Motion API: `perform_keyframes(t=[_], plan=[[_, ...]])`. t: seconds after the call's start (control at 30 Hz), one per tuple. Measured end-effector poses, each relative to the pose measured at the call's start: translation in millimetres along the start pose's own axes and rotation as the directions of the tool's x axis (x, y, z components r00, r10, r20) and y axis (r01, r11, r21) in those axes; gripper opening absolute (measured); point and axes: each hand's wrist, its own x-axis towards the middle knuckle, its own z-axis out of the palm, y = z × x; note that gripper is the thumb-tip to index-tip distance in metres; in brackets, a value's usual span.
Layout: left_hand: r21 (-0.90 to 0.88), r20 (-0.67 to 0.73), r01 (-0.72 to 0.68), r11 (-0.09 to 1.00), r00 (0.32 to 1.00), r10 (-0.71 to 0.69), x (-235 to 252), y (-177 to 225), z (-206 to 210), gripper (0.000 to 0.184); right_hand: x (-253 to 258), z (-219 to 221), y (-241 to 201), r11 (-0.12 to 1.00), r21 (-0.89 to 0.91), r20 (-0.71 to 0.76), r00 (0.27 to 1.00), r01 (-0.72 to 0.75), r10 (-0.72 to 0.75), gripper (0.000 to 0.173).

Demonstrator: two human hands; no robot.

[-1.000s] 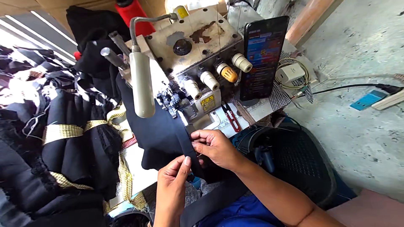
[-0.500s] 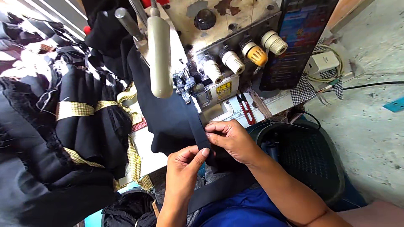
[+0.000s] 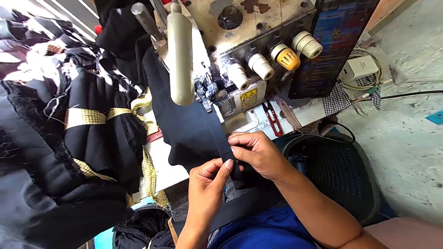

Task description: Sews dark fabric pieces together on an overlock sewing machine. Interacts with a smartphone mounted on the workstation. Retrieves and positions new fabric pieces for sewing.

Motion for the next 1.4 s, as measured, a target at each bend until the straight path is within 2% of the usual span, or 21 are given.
perform_keyframes(t=[0.2, 0.27, 0.33, 0.4, 0.47, 0.57, 0.63, 0.7, 1.13, 1.23, 1.4], plan=[[0.071, -0.084, -0.018, 0.997, 0.996, 0.024, 1, -11, 3, 0.019, 0, 2, 2, 0.999, 0.003, -0.010, 0.999, 0.038, -0.038, 0.021], [0.107, -0.090, -0.030, 0.994, 0.995, 0.040, 1, -11, 3, 0.018, 1, 7, 1, 0.997, -0.002, -0.053, 0.996, 0.073, -0.073, 0.019], [0.233, -0.085, -0.041, 0.972, 0.994, 0.062, 1, -6, 2, 0.016, 2, 12, 2, 0.994, -0.073, -0.129, 0.987, 0.087, -0.096, 0.016], [0.517, -0.053, -0.111, 0.849, 0.986, 0.161, 0, 11, -4, 0.016, 1, 14, 2, 0.980, -0.163, -0.171, 0.975, 0.115, -0.143, 0.016], [0.713, -0.036, -0.221, 0.665, 0.936, 0.350, -1, 34, -10, 0.020, 1, 13, 4, 0.962, -0.233, -0.182, 0.965, 0.144, -0.188, 0.016], [0.803, 0.061, -0.360, 0.476, 0.843, 0.534, 14, 49, -18, 0.022, 4, 11, 11, 0.955, -0.268, -0.179, 0.968, 0.123, -0.175, 0.018], [0.848, 0.144, -0.389, 0.359, 0.823, 0.549, 30, 40, -21, 0.026, 6, 12, 14, 0.949, -0.282, -0.180, 0.965, 0.138, -0.193, 0.017], [0.884, 0.166, -0.372, 0.283, 0.816, 0.554, 43, 27, -23, 0.028, 10, 14, 13, 0.939, -0.305, -0.190, 0.955, 0.162, -0.226, 0.017], [0.887, 0.202, -0.403, 0.226, 0.778, 0.594, 72, 21, -41, 0.026, 32, 20, 8, 0.925, -0.338, -0.246, 0.932, 0.173, -0.265, 0.020], [0.899, 0.213, -0.391, 0.195, 0.783, 0.585, 66, 23, -38, 0.026, 29, 19, 11, 0.926, -0.338, -0.247, 0.933, 0.171, -0.263, 0.019], [0.918, 0.198, -0.369, 0.148, 0.747, 0.635, 49, 22, -29, 0.020, 17, 14, 17, 0.940, -0.305, -0.210, 0.952, 0.154, -0.224, 0.018]])
